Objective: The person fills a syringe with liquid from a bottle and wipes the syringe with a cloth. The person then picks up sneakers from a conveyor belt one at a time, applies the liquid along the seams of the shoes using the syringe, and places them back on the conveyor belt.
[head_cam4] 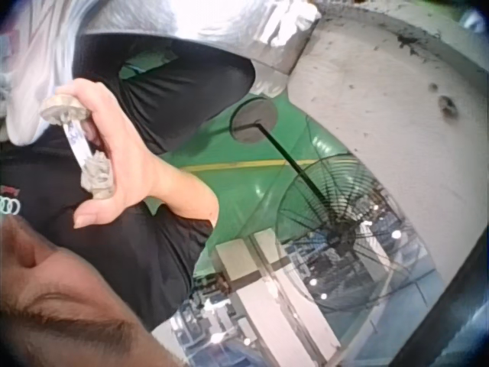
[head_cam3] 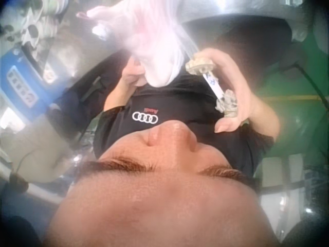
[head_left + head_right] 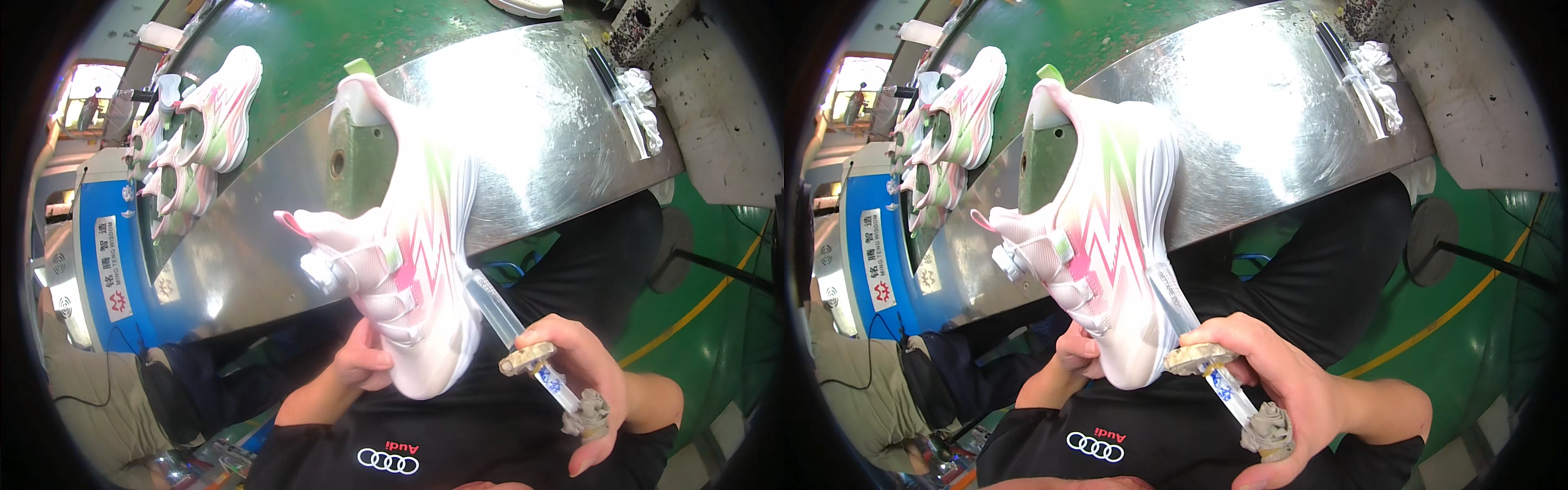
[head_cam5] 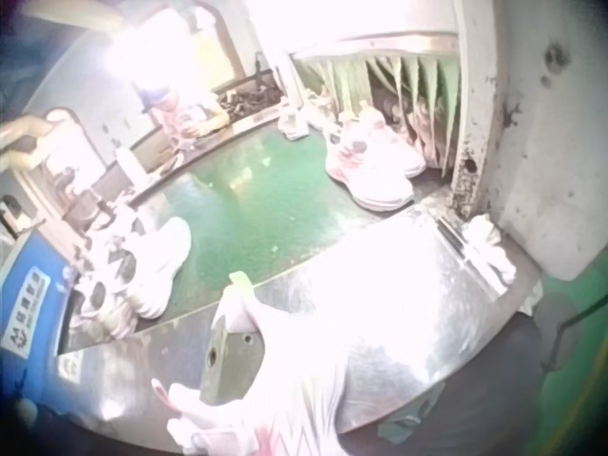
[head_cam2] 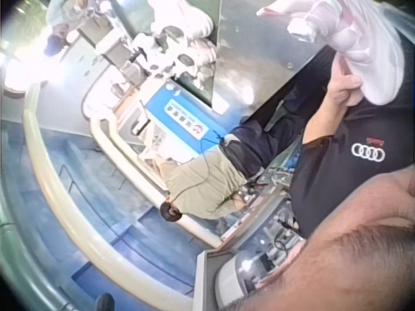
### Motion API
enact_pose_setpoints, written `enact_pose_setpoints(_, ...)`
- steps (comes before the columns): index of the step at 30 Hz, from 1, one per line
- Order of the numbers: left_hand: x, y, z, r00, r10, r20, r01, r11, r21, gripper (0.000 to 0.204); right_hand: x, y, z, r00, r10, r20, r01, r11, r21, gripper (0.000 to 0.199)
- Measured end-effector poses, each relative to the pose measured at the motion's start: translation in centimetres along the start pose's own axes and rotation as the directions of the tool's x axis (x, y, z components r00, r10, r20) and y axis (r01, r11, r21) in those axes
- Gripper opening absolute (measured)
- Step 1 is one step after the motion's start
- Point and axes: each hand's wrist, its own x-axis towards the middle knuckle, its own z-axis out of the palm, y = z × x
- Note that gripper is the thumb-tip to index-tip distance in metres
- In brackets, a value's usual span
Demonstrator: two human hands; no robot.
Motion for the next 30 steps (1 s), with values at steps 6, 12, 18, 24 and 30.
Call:
enact_pose_setpoints(6,3.4,-1.1,0.0,0.96,-0.143,0.239,0.175,0.978,-0.117,0.076,-1.9,-5.0,0.4,0.944,0.33,0.011,-0.33,0.944,-0.03,0.116)
enact_pose_setpoints(12,6.2,-1.7,1.8,0.93,-0.295,0.217,0.302,0.953,0.0,0.071,-4.6,-6.5,1.4,0.986,0.119,-0.118,-0.132,0.985,-0.111,0.102)
enact_pose_setpoints(18,8.7,-2.5,2.9,0.893,-0.341,0.293,0.336,0.939,0.068,0.06,-6.4,-8.8,1.6,0.991,0.095,-0.096,-0.119,0.951,-0.285,0.095)
enact_pose_setpoints(24,10.5,-2.9,5.0,0.919,-0.226,0.324,0.221,0.974,0.054,0.043,-7.8,-8.7,1.1,0.994,-0.067,-0.087,0.027,0.916,-0.401,0.095)
enact_pose_setpoints(30,11.9,-3.2,5.7,0.912,-0.179,0.369,0.186,0.982,0.017,0.037,-7.6,-8.2,1.9,0.969,-0.184,-0.163,0.09,0.883,-0.46,0.089)
